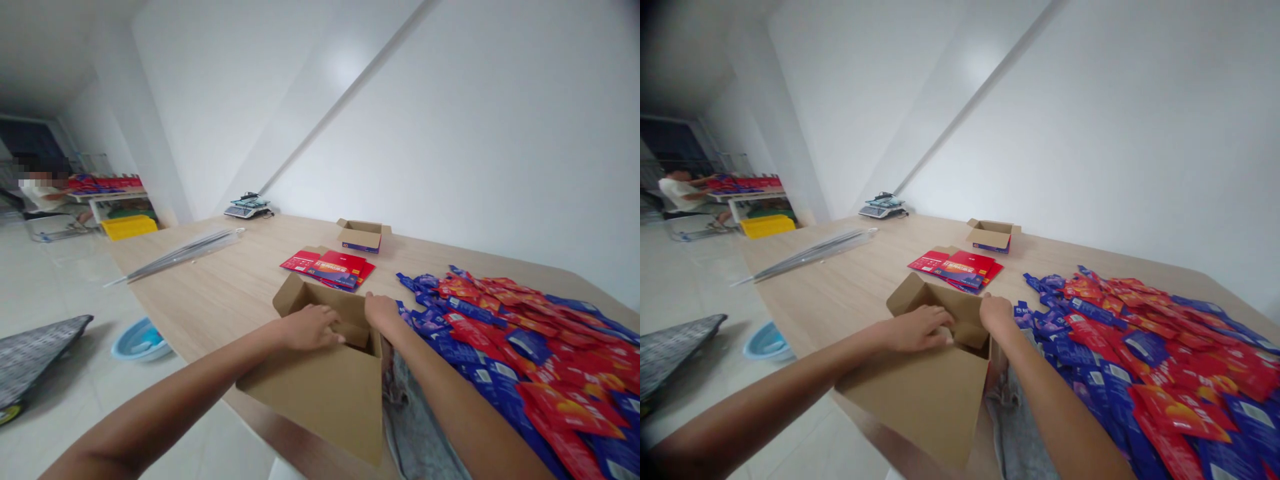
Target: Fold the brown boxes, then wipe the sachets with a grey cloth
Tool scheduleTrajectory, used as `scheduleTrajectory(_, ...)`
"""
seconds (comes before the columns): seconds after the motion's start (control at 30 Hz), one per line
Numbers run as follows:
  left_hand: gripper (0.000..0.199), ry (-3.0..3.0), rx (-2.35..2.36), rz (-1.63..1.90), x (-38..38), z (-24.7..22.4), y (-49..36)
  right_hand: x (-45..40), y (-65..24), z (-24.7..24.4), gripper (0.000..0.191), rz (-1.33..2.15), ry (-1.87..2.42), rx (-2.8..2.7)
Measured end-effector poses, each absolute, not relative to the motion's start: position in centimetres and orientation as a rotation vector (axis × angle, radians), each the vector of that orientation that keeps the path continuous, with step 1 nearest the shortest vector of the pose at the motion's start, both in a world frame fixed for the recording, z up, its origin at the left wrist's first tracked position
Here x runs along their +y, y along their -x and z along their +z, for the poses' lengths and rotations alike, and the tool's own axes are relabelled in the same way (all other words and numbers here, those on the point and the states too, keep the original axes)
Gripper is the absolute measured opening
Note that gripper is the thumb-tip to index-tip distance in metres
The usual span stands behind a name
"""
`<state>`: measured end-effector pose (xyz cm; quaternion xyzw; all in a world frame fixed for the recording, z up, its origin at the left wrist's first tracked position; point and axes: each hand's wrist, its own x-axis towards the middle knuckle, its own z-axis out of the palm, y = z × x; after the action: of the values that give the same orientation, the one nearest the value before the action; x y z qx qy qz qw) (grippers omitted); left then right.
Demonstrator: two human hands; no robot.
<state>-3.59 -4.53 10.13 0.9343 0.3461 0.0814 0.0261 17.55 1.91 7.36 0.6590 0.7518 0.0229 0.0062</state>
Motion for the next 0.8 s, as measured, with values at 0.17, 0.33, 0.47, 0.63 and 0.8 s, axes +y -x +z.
scheduleTrajectory(0.17, 0.049, -2.955, 1.268, 0.335, -7.3, 8.2, 4.2, 3.1, -18.2, 7.2, 0.038, -0.020, -2.103, 2.318)
scheduleTrajectory(0.33, 0.056, -3.044, 1.410, 0.628, -6.0, 4.8, 4.4, 3.3, -18.4, 7.2, 0.040, -0.137, -2.103, 2.302)
scheduleTrajectory(0.47, 0.058, -3.116, 1.398, 0.759, -5.0, 3.5, 4.3, 3.1, -18.5, 7.2, 0.040, -0.122, -2.090, 2.318)
scheduleTrajectory(0.63, 0.059, -3.162, 1.374, 0.867, -4.7, 3.3, 4.2, 3.2, -18.5, 7.1, 0.039, -0.111, -2.088, 2.331)
scheduleTrajectory(0.8, 0.058, -3.160, 1.355, 0.917, -4.5, 2.9, 4.3, 3.3, -18.5, 6.9, 0.039, -0.101, -2.092, 2.331)
